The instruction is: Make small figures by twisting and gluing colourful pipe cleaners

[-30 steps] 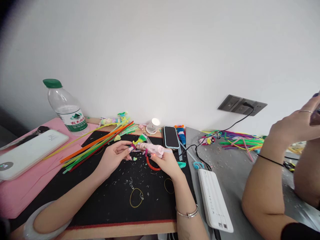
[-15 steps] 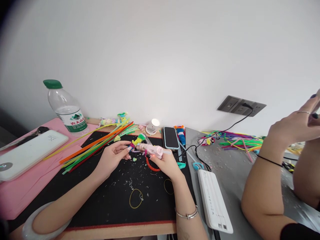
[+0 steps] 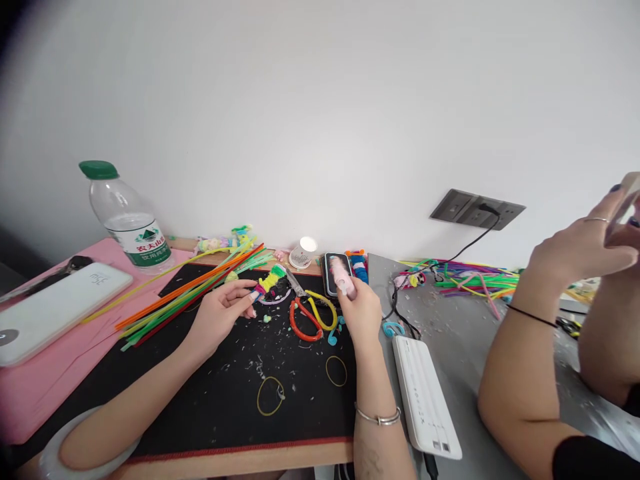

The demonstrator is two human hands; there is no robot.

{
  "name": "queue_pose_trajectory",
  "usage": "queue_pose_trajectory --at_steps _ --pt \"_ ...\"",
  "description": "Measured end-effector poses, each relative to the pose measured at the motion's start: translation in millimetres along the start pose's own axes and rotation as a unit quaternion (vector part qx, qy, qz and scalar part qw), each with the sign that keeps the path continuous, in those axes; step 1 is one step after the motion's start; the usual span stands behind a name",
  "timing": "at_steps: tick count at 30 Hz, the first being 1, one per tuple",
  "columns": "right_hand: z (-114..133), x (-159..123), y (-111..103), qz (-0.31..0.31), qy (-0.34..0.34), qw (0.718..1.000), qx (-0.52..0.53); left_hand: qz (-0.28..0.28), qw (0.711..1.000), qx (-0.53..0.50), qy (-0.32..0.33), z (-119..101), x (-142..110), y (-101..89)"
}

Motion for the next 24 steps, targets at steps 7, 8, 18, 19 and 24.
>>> queue_pose_trajectory --at_steps 7,8,18,19,24 --pt "-62.3 6.0 -4.1 -0.007 0.165 0.974 -0.156 0.066 0.997 0.023 0.013 -2.8 -5.9 16.5" --pt "-66.3 4.6 -3.1 -0.008 0.181 0.970 -0.163 0.075 0.997 0.027 0.013 -2.4 -6.5 19.0" --pt "63.4 -27.1 -18.3 -0.140 -0.195 0.963 0.125 0.099 0.984 0.141 0.049 -3.4 -11.5 24.9" --pt "80.3 -33.9 -13.1 -0.106 -0.233 0.955 0.149 0.103 0.982 0.148 0.054 -4.0 -11.7 25.7" --pt "125.9 -58.5 10.2 0.002 -0.328 0.931 0.157 0.099 0.979 0.161 0.075 -6.5 -10.6 25.3"
Point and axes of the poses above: each hand's wrist, its own x-axis towards the middle knuckle, its own y-axis out of the palm, z = x × y, the point moved 10 cm from there along x, towards the middle knuckle, and after that the axes turned 1 degree about -x, right-handed, at the moved point
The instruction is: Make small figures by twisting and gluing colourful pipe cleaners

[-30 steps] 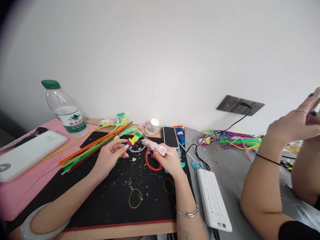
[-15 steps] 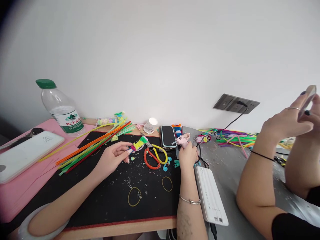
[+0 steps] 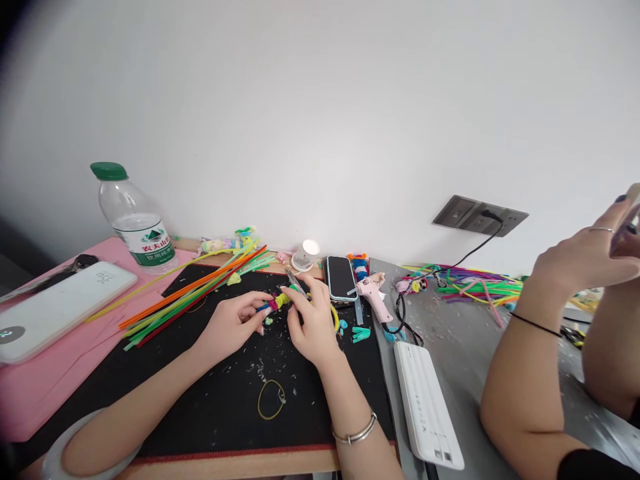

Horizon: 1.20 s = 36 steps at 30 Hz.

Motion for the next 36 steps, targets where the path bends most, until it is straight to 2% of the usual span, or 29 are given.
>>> queue_pose_trajectory --at_steps 6,11,18,26,36 --pt "2.2 -0.3 9.4 0.032 -0.016 0.999 -0.013 -0.006 1.000 0.020 0.004 1.6 0.5 -1.5" --pt "3.4 -0.6 11.3 0.032 -0.020 0.999 -0.022 -0.029 1.000 -0.011 -0.002 4.9 0.8 -5.5" --pt "4.0 -0.4 17.2 0.049 -0.020 0.998 -0.042 -0.047 0.992 -0.098 -0.068 13.1 2.0 -7.6" --pt "8.9 -1.8 18.2 0.049 -0.031 0.996 -0.062 -0.059 0.969 -0.199 -0.132 23.3 0.2 -6.9" --pt "8.1 -1.2 14.8 0.040 -0.028 0.998 -0.041 -0.057 0.973 -0.187 -0.124 22.8 1.0 -7.2"
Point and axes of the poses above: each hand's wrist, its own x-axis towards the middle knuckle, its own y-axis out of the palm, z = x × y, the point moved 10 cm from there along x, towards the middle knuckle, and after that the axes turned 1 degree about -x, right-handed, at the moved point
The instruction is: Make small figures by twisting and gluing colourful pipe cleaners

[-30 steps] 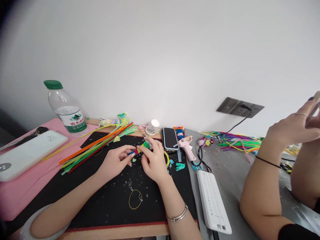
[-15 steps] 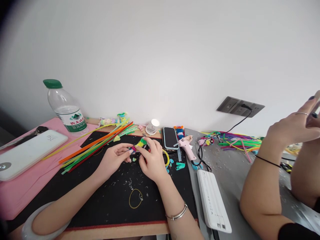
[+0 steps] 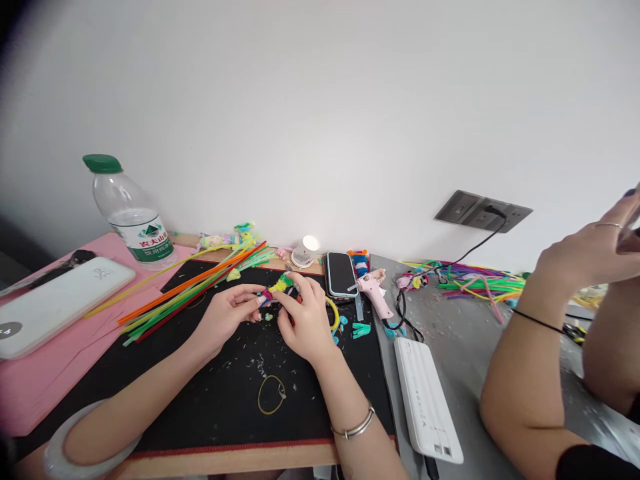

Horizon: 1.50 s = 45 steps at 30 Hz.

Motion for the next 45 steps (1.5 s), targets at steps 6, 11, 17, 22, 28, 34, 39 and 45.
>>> queue_pose_trajectory --at_steps 6,11,17,22,28,34,39,45 --pt "1.0 0.3 -0.2 0.003 -0.007 1.000 0.000 -0.011 0.999 -0.035 -0.027 2.7 -2.4 -0.4" --pt "2.2 0.1 0.2 0.010 -0.010 1.000 -0.012 -0.006 0.993 -0.097 -0.067 14.5 -2.0 -0.2" --pt "3.2 0.0 0.8 0.011 -0.013 1.000 -0.018 0.012 0.985 -0.148 -0.092 21.9 -1.9 1.5" --pt "3.5 0.5 1.7 0.014 -0.013 1.000 -0.017 0.017 0.977 -0.179 -0.112 26.7 -1.6 3.3" --pt "3.0 -0.4 3.4 0.017 -0.011 1.000 -0.012 0.013 0.970 -0.211 -0.121 28.4 0.8 2.9" --pt "1.7 -1.0 6.9 0.029 -0.004 1.000 -0.008 0.006 0.970 -0.212 -0.116 26.5 -0.1 1.9" --pt "0.7 -0.3 8.6 0.036 0.004 0.999 -0.004 -0.007 0.973 -0.204 -0.105 23.2 0.1 -0.6" --pt "-3.5 -0.3 14.0 0.063 0.022 0.998 0.001 -0.019 0.975 -0.201 -0.095 21.9 0.4 -2.8"
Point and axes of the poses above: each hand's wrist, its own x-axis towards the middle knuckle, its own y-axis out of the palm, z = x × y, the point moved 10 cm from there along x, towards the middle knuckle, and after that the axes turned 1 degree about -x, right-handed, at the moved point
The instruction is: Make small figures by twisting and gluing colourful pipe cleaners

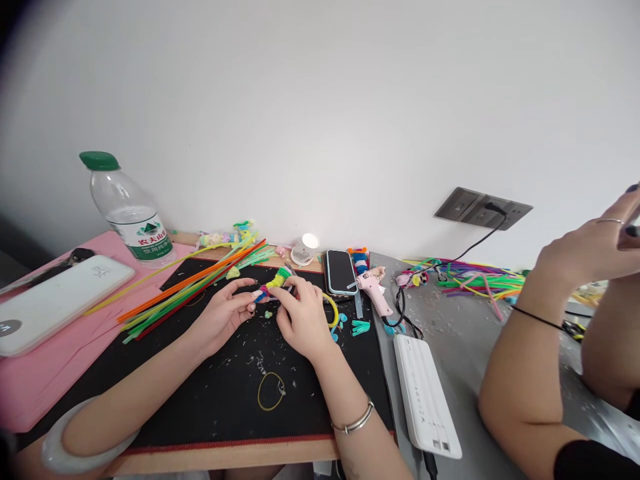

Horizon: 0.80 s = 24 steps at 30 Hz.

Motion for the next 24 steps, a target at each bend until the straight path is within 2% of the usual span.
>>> queue_pose_trajectory --at_steps 9,13,17,24 --pt "-2.4 0.8 9.5 0.049 0.012 0.999 0.005 0.009 1.000 0.002 0.017 -1.1 1.1 -0.6" --pt "-5.1 0.2 13.1 0.061 0.020 0.997 0.046 0.013 1.000 0.003 0.022 -1.7 2.1 -0.5" --pt "-10.7 -1.8 18.8 0.085 0.046 0.991 0.091 0.015 0.999 0.013 0.026 -2.7 2.1 -0.6" --pt "-16.0 -2.8 20.9 0.106 0.075 0.987 0.089 0.016 0.999 0.029 0.033 -4.0 1.7 -0.2"
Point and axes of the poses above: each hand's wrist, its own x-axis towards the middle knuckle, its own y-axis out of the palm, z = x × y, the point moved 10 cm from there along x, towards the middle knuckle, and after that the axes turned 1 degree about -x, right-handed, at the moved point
